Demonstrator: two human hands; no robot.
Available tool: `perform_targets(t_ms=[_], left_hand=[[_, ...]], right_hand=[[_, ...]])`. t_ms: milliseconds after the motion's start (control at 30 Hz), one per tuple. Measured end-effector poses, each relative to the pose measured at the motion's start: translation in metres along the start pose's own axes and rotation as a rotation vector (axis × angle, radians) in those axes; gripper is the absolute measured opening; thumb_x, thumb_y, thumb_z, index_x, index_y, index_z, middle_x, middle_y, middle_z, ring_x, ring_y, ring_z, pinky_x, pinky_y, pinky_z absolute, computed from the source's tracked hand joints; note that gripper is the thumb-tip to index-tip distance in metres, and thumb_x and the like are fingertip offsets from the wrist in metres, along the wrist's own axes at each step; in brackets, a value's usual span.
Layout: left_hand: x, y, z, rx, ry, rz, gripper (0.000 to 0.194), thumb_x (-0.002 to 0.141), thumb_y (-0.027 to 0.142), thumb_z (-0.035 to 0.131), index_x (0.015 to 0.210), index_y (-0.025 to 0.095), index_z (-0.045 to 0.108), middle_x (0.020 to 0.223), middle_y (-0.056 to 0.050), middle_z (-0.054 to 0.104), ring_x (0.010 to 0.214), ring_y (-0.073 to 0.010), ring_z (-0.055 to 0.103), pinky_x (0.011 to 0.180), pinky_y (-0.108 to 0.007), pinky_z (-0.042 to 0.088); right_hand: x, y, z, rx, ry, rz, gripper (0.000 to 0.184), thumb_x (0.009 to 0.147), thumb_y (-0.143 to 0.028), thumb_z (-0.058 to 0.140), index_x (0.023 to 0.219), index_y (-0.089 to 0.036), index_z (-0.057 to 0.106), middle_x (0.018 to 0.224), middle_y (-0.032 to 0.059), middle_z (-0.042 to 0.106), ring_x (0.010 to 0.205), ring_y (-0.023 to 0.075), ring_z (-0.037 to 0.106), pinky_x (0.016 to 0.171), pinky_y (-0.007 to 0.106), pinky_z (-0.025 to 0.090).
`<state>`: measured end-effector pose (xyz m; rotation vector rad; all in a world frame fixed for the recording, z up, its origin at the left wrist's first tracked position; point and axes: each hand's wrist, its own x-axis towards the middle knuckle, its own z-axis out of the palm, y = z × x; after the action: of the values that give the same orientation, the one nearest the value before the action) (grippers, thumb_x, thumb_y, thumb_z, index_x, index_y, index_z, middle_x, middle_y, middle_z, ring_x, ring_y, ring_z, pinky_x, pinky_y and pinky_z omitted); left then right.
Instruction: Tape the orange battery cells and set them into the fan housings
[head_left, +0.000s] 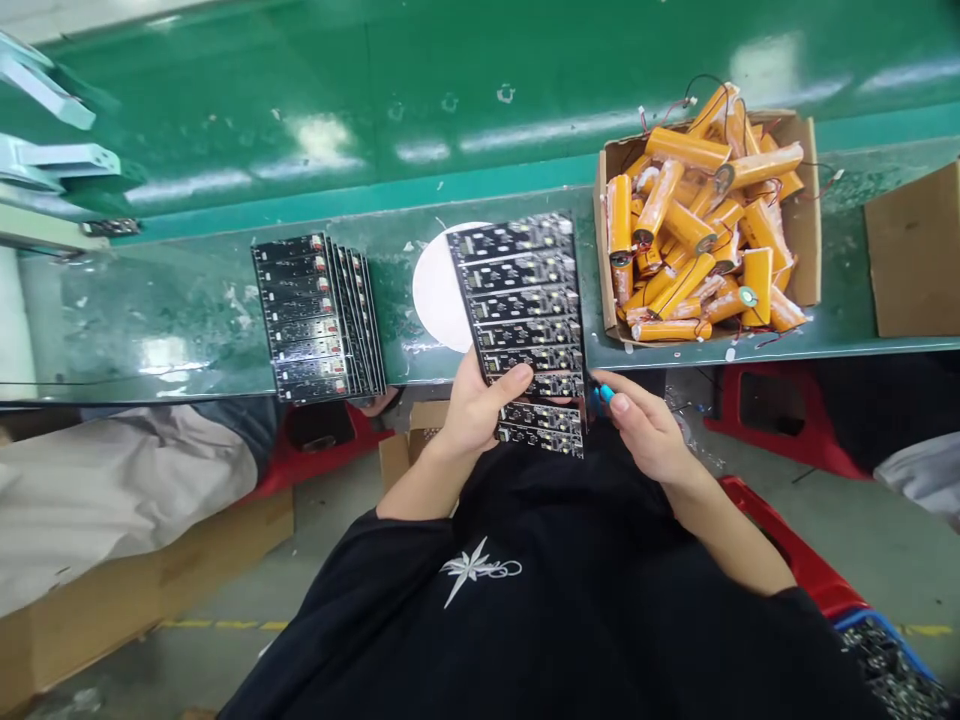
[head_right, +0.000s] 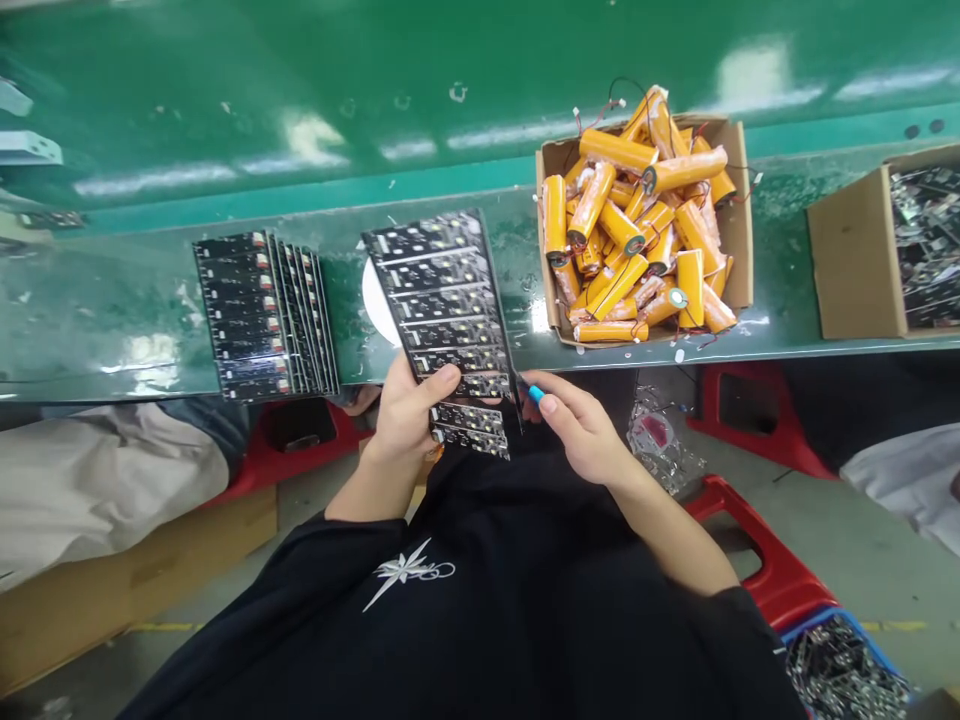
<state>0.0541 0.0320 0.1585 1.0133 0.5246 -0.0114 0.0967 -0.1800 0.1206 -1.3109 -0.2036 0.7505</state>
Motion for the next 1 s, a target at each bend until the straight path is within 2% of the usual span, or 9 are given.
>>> perform_targets(t_ms=[100,267,333,400,500,600,767,867,1000], left_hand=[[-0.003,-0.002,-0.002,0.045,-0.036,-0.003,0.053,0.079,0.048,0.095,0.115,0.02,0.069,0.111,-0.01,0.083,0.108,-0.0365,0.082,0.089,-0.049,0.073],[-0.003,-0.005,-0.011,0.0,-0.091,-0.174,0.064,0.074,0.054,0.098,0.12,0.021,0.069,0.11,-0.011,0.083,0.105,-0.0393,0.082,0.084,-0.052,0.074],[-0.002,-0.005,-0.012,-0.001,-0.098,-0.192,0.064,0.074,0.054,0.097,0.12,0.021,0.069,0.109,-0.012,0.083,0.104,-0.0398,0.083,0.083,-0.053,0.074],[-0.002,-0.005,-0.011,0.012,-0.104,-0.172,0.06,0.077,0.053,0.095,0.12,0.02,0.07,0.11,-0.012,0.083,0.105,-0.0399,0.083,0.085,-0.053,0.074],[-0.004,-0.003,-0.009,0.033,-0.12,-0.127,0.052,0.079,0.049,0.095,0.116,0.019,0.072,0.111,-0.012,0.084,0.108,-0.0393,0.082,0.088,-0.053,0.074],[-0.005,-0.001,-0.009,0.041,-0.148,-0.145,0.051,0.08,0.048,0.094,0.116,0.019,0.073,0.111,-0.012,0.084,0.108,-0.0388,0.082,0.089,-0.053,0.073],[-0.001,-0.004,-0.019,0.001,-0.286,-0.3,0.062,0.072,0.055,0.098,0.115,0.017,0.074,0.109,-0.014,0.084,0.108,-0.0421,0.081,0.093,-0.058,0.071],[0.005,-0.007,-0.021,0.027,-0.266,-0.148,0.066,0.066,0.055,0.1,0.114,0.017,0.075,0.112,-0.014,0.083,0.117,-0.0411,0.078,0.104,-0.054,0.066],[0.011,-0.005,-0.013,0.073,-0.058,0.127,0.072,0.071,0.07,0.094,0.12,0.021,0.074,0.113,-0.012,0.082,0.118,-0.0365,0.078,0.104,-0.048,0.064]], right_hand=[[0.002,-0.006,0.0,-0.057,0.062,-0.011,0.052,0.104,-0.069,0.064,0.129,-0.025,0.078,0.101,0.0067,0.076,0.081,0.022,0.066,0.074,0.036,0.058],[0.01,-0.012,0.0,0.227,-0.141,0.035,0.057,0.102,-0.072,0.064,0.099,-0.018,0.08,0.084,0.0077,0.07,0.058,0.0159,0.053,0.048,0.031,0.042],[0.01,-0.01,-0.001,0.239,-0.131,0.035,0.055,0.101,-0.071,0.066,0.104,-0.018,0.081,0.086,0.0081,0.073,0.062,0.0179,0.058,0.053,0.033,0.048],[0.008,-0.007,-0.001,0.171,-0.053,-0.007,0.046,0.102,-0.064,0.07,0.116,-0.022,0.081,0.092,0.0067,0.075,0.075,0.0209,0.066,0.068,0.037,0.058],[0.005,-0.005,-0.002,0.046,0.079,-0.067,0.042,0.105,-0.06,0.068,0.131,-0.029,0.078,0.101,0.0043,0.077,0.088,0.022,0.069,0.084,0.04,0.061],[0.006,-0.008,-0.001,0.008,0.111,-0.091,0.041,0.106,-0.061,0.066,0.123,-0.027,0.079,0.096,0.0046,0.074,0.077,0.0194,0.065,0.069,0.035,0.057],[0.011,-0.014,-0.003,0.291,-0.1,0.004,0.051,0.102,-0.069,0.066,0.089,-0.02,0.075,0.077,0.005,0.067,0.053,0.0152,0.05,0.045,0.03,0.039],[0.008,-0.014,-0.009,0.197,-0.132,-0.019,0.051,0.105,-0.067,0.064,0.092,-0.019,0.077,0.078,0.0058,0.067,0.058,0.0167,0.054,0.05,0.031,0.044],[0.003,-0.015,-0.015,-0.021,-0.126,-0.051,0.048,0.109,-0.061,0.059,0.107,-0.019,0.081,0.088,0.0068,0.072,0.067,0.0177,0.058,0.06,0.033,0.05]])
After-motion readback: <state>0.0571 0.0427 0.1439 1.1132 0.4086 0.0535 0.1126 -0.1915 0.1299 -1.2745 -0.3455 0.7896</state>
